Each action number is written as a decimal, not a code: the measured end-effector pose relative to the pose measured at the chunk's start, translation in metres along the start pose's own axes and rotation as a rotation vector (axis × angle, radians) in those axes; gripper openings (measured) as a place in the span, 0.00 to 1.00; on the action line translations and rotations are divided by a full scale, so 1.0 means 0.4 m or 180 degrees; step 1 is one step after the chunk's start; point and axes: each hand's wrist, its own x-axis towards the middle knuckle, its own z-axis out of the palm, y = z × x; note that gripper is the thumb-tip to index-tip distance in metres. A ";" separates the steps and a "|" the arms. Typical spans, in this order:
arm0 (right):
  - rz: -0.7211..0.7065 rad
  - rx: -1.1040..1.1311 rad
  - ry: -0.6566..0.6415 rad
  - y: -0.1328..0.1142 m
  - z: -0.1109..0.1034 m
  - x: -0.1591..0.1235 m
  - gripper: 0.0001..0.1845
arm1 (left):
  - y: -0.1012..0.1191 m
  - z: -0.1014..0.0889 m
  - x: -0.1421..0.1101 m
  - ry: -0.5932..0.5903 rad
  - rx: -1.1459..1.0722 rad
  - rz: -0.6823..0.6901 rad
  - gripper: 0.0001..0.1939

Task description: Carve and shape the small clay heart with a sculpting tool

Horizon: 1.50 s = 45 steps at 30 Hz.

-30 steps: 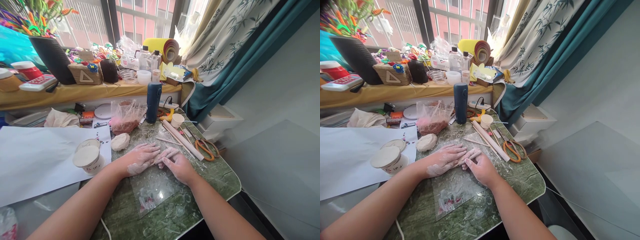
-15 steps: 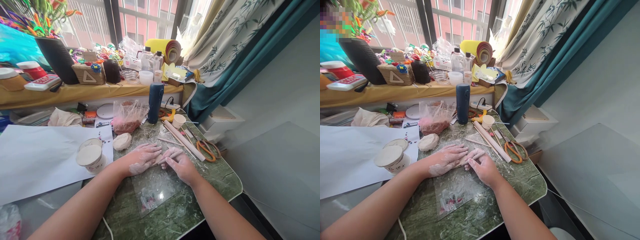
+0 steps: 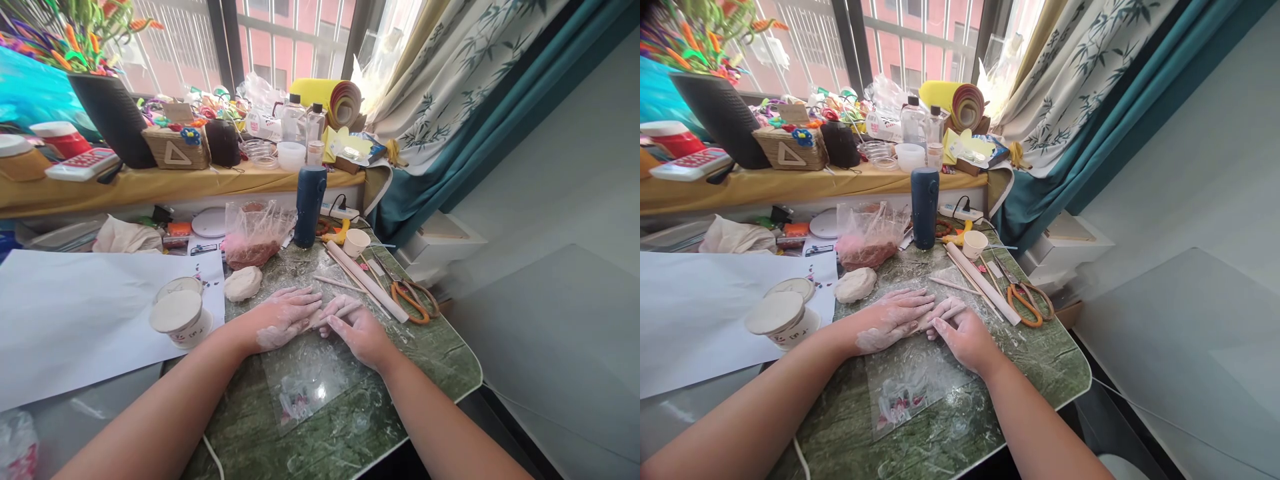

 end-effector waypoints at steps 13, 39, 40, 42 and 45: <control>0.0006 -0.0157 -0.0131 -0.015 0.003 0.000 0.13 | 0.005 0.003 0.004 0.0067 0.0088 0.0031 0.26; -0.1063 -0.1746 -0.0119 -0.012 0.003 -0.098 0.06 | 0.008 0.005 0.000 0.0114 -0.0153 -0.0062 0.25; -0.1196 -0.1874 -0.0162 -0.011 0.002 -0.107 0.07 | 0.007 0.005 0.000 0.0129 -0.0164 -0.0065 0.25; -0.1440 -0.2216 -0.0289 -0.010 0.001 -0.121 0.11 | 0.007 0.004 -0.001 0.0127 -0.0150 -0.0081 0.25; -0.1762 -0.2685 -0.0515 -0.013 0.005 -0.129 0.17 | 0.008 0.001 0.000 0.0074 -0.0103 -0.0086 0.25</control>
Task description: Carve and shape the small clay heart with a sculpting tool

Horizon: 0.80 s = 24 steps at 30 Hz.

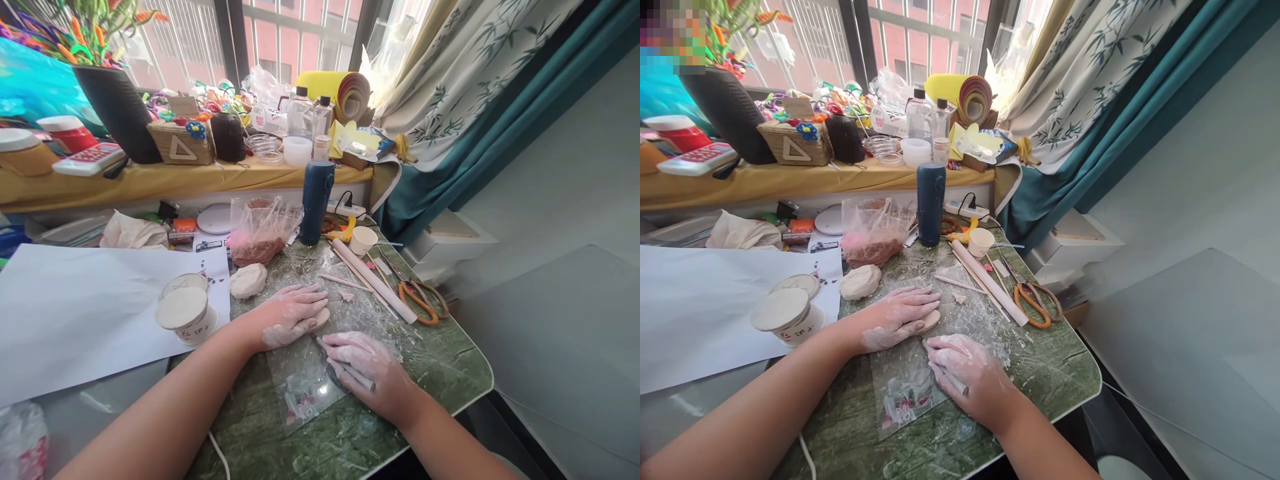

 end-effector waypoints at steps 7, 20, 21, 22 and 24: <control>-0.0191 -0.0256 -0.0297 -0.001 -0.019 -0.001 0.18 | 0.005 -0.006 0.002 -0.0120 0.0064 -0.0036 0.26; 0.0073 -0.0061 -0.0378 0.024 -0.049 -0.022 0.21 | -0.006 0.003 0.000 -0.0015 -0.0001 0.0053 0.26; 0.0113 -0.0069 -0.0357 0.030 -0.055 -0.026 0.21 | -0.007 0.003 -0.001 -0.0017 0.0000 0.0065 0.26; 0.0153 -0.0079 -0.0342 0.037 -0.062 -0.031 0.20 | -0.008 0.003 -0.002 -0.0014 0.0001 0.0074 0.26; 0.0232 -0.0091 -0.0331 0.050 -0.075 -0.039 0.19 | -0.009 0.003 -0.003 -0.0018 0.0011 0.0067 0.26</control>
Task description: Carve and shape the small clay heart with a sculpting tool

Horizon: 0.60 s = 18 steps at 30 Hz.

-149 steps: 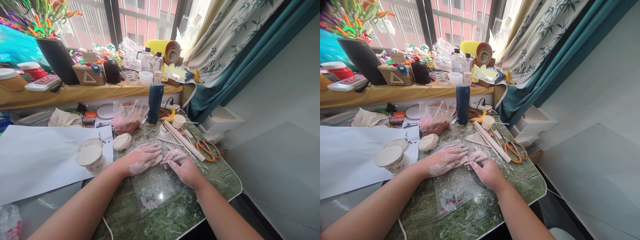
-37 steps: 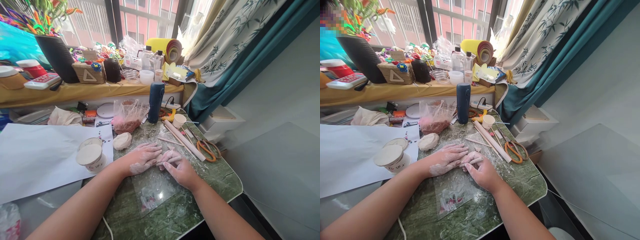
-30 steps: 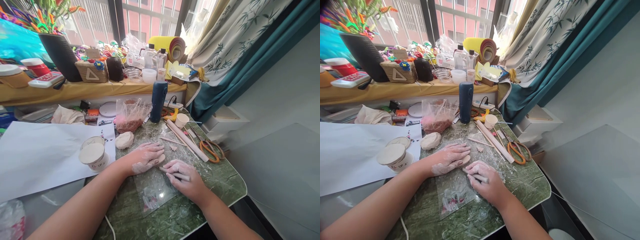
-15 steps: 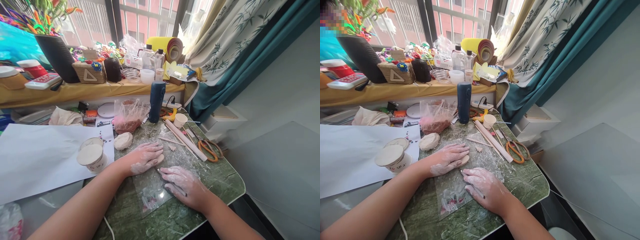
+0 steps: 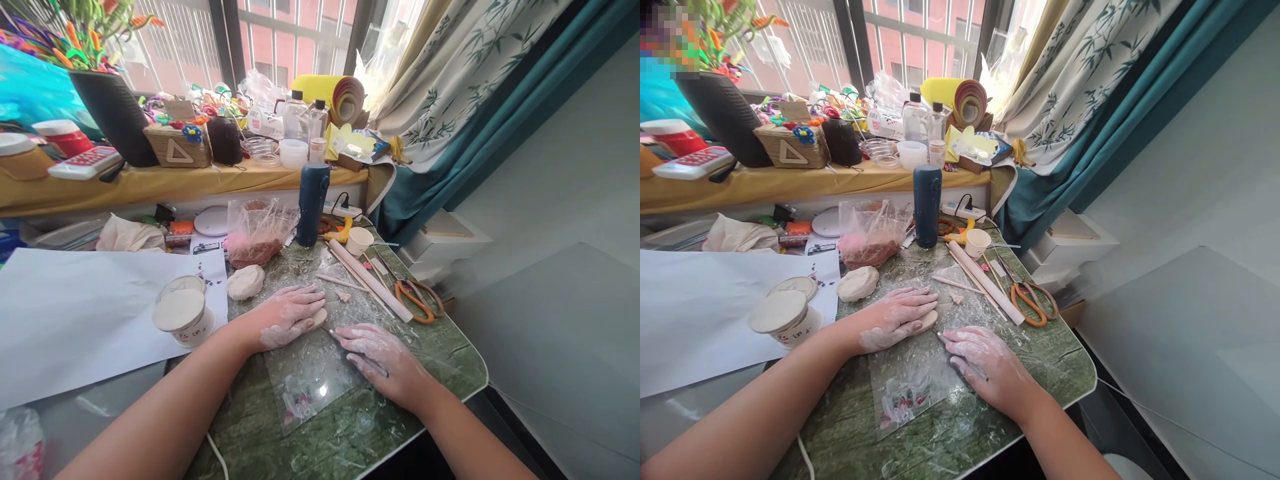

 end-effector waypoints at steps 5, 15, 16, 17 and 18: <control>0.0163 0.0066 -0.0015 0.012 -0.017 -0.006 0.19 | 0.001 -0.001 0.000 -0.0001 0.0015 -0.0018 0.26; 0.0100 0.0148 -0.0042 -0.009 0.014 0.010 0.18 | 0.007 -0.006 0.003 -0.0004 0.0011 -0.0059 0.25; 0.0100 0.0138 -0.0050 -0.010 0.015 0.010 0.18 | 0.007 -0.007 0.002 0.0005 0.0008 -0.0045 0.25; 0.0102 0.0129 -0.0061 -0.010 0.015 0.010 0.18 | 0.007 -0.007 0.002 0.0012 0.0004 -0.0032 0.25; 0.0105 0.0122 -0.0066 -0.010 0.015 0.010 0.18 | 0.008 -0.007 0.002 0.0014 0.0001 -0.0027 0.25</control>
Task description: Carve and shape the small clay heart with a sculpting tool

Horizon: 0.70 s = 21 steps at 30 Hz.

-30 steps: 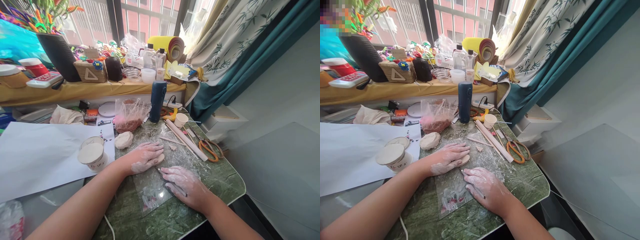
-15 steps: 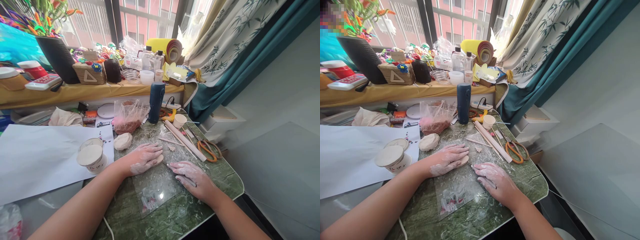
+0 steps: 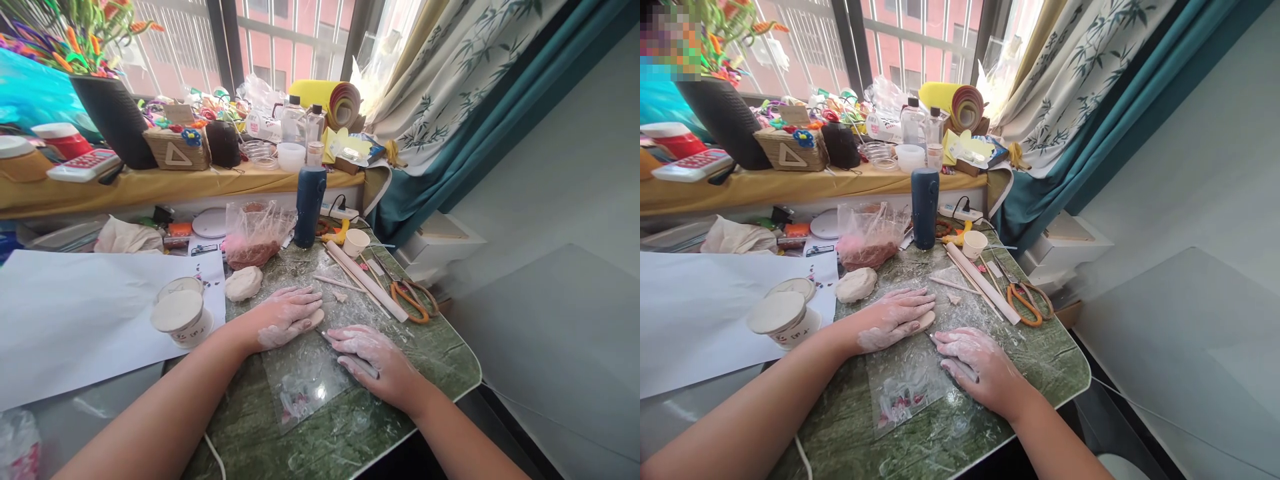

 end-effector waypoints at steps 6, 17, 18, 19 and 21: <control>-0.0052 0.0026 0.0002 -0.006 -0.007 0.000 0.19 | 0.002 -0.001 -0.001 -0.0020 0.0004 -0.0027 0.25; -0.0284 0.0070 -0.0047 -0.018 0.021 0.030 0.17 | 0.001 -0.002 -0.001 0.0035 -0.0030 0.0011 0.25; -0.0280 0.0068 -0.0035 -0.017 0.021 0.030 0.17 | 0.002 -0.002 -0.001 0.0039 -0.0027 0.0007 0.25; -0.0276 0.0067 -0.0032 -0.016 0.021 0.030 0.17 | 0.003 -0.002 -0.001 0.0037 -0.0020 0.0002 0.25; -0.0261 0.0072 -0.0041 -0.013 0.018 0.028 0.16 | 0.003 -0.002 0.000 0.0025 0.0002 -0.0019 0.25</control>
